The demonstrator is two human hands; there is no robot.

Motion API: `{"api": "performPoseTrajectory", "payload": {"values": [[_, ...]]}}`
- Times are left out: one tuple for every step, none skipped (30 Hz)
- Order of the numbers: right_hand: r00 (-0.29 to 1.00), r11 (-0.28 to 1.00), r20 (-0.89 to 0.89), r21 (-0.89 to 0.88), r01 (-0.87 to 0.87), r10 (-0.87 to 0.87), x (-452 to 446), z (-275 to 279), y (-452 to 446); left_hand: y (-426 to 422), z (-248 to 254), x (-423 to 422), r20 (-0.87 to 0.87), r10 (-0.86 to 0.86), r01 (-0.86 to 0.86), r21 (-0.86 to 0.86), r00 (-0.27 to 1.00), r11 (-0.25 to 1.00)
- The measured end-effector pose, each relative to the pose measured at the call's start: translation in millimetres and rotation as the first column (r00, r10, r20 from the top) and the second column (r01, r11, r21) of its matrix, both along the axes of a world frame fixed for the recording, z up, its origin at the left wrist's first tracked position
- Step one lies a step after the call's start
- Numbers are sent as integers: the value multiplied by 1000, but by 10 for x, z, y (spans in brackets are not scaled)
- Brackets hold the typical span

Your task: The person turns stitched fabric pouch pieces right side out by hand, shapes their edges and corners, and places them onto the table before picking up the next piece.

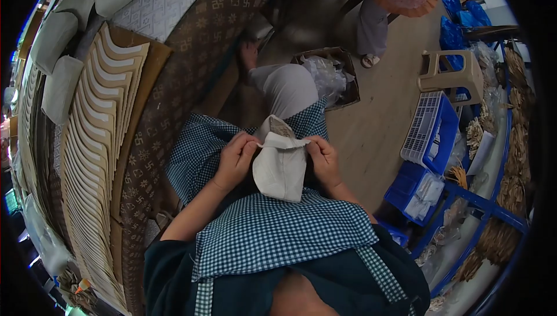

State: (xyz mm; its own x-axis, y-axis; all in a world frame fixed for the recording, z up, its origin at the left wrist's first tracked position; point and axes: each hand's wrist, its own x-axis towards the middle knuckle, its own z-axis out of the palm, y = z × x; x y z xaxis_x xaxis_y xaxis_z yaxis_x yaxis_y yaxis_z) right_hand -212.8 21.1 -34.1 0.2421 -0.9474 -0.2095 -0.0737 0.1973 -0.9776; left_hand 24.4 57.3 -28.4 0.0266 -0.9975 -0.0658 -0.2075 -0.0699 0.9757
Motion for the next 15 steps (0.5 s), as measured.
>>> {"api": "performPoseTrajectory", "payload": {"values": [[992,990,122,141,9,-26,-15,-15,8,-18,-4,49,-34,-43,45,68,999,997],[969,961,238,277,-1,-67,-36,-46,11,-47,-12,100,-69,-81,90,132,994,987],[931,913,343,406,-31,-121,-50,-60,10,-94,-60,149,-153,-71,114,300,986,947],[941,922,325,384,-45,-89,-46,-44,-19,-146,-181,189,-325,6,129,393,946,911],[950,930,308,361,-63,-55,-29,-19,-78,-189,-287,221,-476,101,159,474,873,866],[957,938,290,338,-80,-22,-11,-2,-122,-266,-91,169,-445,191,103,556,875,825],[956,924,290,374,-82,-32,-4,5,-151,-271,-142,188,-467,198,112,556,861,824],[957,908,288,411,-83,-43,-9,11,-180,-266,-244,202,-490,206,122,556,847,822],[957,890,284,449,-83,-54,-20,17,-201,-287,-228,197,-514,212,134,556,831,820],[981,912,191,406,-55,-25,-35,24,-202,-288,-206,182,-494,252,86,564,832,821],[996,933,94,359,-34,0,-55,33,-201,-289,-178,148,-474,291,38,570,831,820],[1000,952,-4,306,-20,22,-68,46,-213,-320,-92,116,-454,331,-13,574,827,819],[1000,992,3,121,-30,30,-50,165,-244,-364,-15,104,-435,347,-55,557,831,829],[999,997,9,-71,-39,40,-53,335,-276,-426,60,98,-417,364,-98,537,833,838],[999,965,14,-260,-46,51,-52,537,-309,-493,115,95,-400,382,-140,515,833,846]]}}
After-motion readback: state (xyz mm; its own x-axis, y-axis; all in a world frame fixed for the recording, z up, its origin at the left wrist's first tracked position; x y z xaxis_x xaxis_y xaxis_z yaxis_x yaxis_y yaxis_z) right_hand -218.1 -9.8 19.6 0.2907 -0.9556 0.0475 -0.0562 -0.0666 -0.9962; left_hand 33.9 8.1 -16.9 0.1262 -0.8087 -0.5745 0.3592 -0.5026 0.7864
